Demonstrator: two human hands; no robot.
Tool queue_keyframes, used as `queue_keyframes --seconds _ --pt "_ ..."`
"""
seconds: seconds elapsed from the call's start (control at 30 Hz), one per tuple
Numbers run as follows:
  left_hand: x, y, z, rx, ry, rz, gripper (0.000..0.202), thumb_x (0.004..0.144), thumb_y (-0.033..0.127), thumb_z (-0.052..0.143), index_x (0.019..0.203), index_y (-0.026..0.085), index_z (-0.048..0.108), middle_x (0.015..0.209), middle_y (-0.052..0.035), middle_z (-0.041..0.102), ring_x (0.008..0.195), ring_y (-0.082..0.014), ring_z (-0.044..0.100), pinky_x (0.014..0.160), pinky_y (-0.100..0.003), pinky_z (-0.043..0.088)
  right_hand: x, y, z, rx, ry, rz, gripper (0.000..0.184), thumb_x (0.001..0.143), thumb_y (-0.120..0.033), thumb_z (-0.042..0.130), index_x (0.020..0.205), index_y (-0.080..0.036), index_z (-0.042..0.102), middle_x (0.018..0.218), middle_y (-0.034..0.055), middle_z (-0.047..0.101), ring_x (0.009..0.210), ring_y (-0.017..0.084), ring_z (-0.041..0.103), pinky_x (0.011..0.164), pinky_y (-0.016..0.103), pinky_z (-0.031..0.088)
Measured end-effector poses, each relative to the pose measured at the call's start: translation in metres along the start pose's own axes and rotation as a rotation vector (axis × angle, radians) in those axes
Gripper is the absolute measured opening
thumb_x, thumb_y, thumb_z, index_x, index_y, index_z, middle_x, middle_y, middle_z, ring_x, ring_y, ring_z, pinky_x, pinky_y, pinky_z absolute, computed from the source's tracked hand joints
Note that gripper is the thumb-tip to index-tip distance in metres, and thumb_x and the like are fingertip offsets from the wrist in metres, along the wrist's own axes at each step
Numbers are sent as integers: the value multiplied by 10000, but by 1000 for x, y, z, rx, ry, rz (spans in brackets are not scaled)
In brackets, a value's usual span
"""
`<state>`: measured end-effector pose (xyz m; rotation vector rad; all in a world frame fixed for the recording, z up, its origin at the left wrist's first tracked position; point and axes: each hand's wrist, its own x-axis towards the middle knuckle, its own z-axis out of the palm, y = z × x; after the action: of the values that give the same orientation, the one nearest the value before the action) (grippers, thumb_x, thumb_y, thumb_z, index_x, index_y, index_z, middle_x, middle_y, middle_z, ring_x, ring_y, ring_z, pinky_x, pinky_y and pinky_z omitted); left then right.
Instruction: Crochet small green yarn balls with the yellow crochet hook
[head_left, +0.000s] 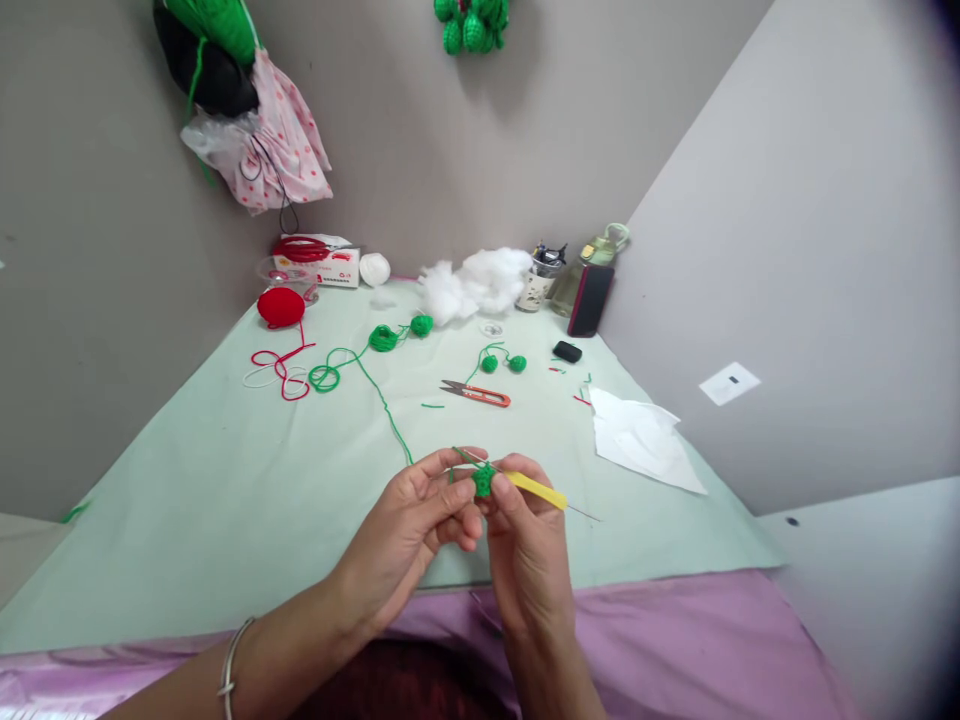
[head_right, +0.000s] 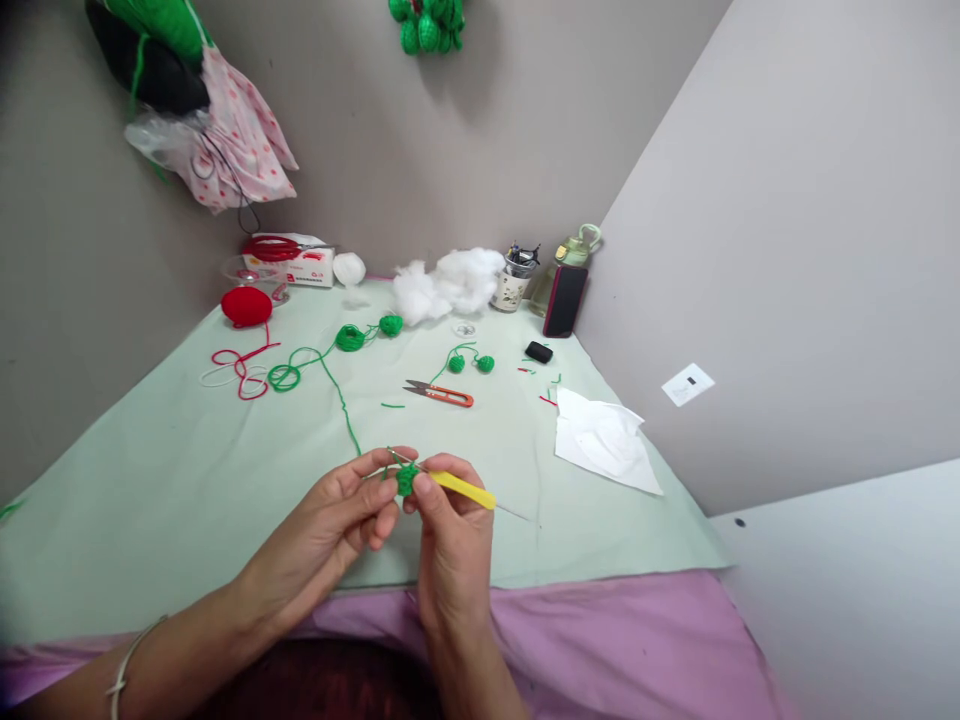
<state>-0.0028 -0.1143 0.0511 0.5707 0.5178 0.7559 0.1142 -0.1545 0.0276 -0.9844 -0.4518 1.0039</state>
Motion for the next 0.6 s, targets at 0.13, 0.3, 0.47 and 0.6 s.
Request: queue_keyframes --seconds 0.13,0.3,0.47,0.6 --pt "-1 1 1 -41 40 -30 226 855 174 833 1061 141 745 788 -13 736 693 -77 684 711 -167 578 -3 3 -1 -100 42 -190 211 720 -323 920 834 -244 762 778 -15 719 689 138 666 661 269 552" --pt "-3 1 5 9 72 54 283 824 158 858 1095 176 779 932 11 708 768 -65 674 800 -183 570 -6 4 -3 -220 2 -375 98 815 -245 856 880 -274 789 846 -19 726 789 129 698 713 238 552" --pt "-3 4 -1 125 50 81 326 813 210 877 1128 209 792 859 25 679 789 -85 678 823 -202 550 -4 -2 -4 -202 -94 -338 77 824 -279 849 860 -266 782 823 -24 712 722 116 662 660 236 525" --pt "-4 8 -5 115 -11 2 341 813 223 880 1141 198 792 808 30 662 738 -83 685 794 -204 555 -2 -3 -4 -181 -84 -264 130 795 -304 873 832 -246 763 787 -22 702 706 125 646 653 253 508"
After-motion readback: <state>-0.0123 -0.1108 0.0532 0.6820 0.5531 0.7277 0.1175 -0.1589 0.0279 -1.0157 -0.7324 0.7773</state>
